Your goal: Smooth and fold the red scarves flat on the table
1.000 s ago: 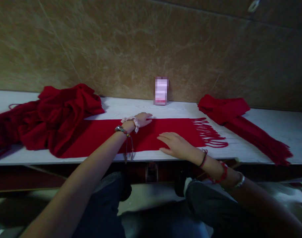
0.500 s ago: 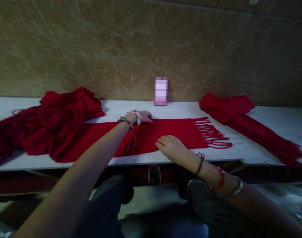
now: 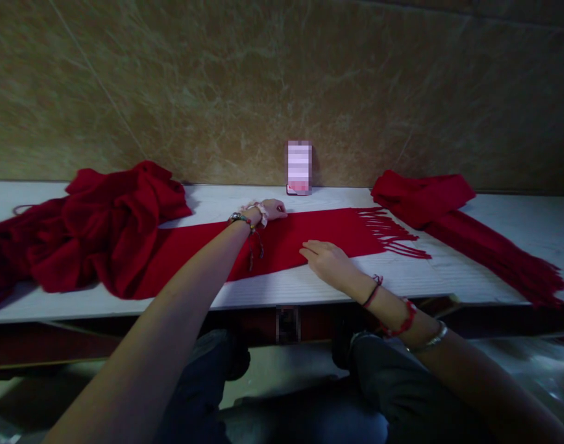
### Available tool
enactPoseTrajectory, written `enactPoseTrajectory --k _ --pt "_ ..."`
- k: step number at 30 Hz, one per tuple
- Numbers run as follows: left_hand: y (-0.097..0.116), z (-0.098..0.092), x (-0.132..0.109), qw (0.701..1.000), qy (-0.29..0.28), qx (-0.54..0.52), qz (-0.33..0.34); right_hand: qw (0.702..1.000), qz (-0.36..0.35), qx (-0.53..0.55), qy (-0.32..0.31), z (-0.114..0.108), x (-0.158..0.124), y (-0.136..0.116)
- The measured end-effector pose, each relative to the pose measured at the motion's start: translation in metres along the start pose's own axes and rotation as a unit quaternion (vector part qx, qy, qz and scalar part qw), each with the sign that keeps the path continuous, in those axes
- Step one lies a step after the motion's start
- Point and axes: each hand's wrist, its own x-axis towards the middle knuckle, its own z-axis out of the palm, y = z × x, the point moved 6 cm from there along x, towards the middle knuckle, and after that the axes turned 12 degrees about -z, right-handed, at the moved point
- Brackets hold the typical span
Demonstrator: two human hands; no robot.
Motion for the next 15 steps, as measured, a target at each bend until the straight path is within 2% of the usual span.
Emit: enactPoseTrajectory --k 2,6,15 --pt "-0.002 -0.001 0.001 1.000 -0.006 -0.014 0.004 0.999 -0.024 -0.022 0.022 -0.005 0.001 -0.005" --pt "-0.006 -0.004 0.001 0.998 -0.021 -0.050 0.014 0.996 -0.058 -0.062 0.029 -0.011 0.006 -0.015" --pt "-0.012 -0.014 0.002 0.985 -0.025 -0.172 0.022 0.986 -0.066 -0.119 0.091 -0.023 0.004 -0.019"
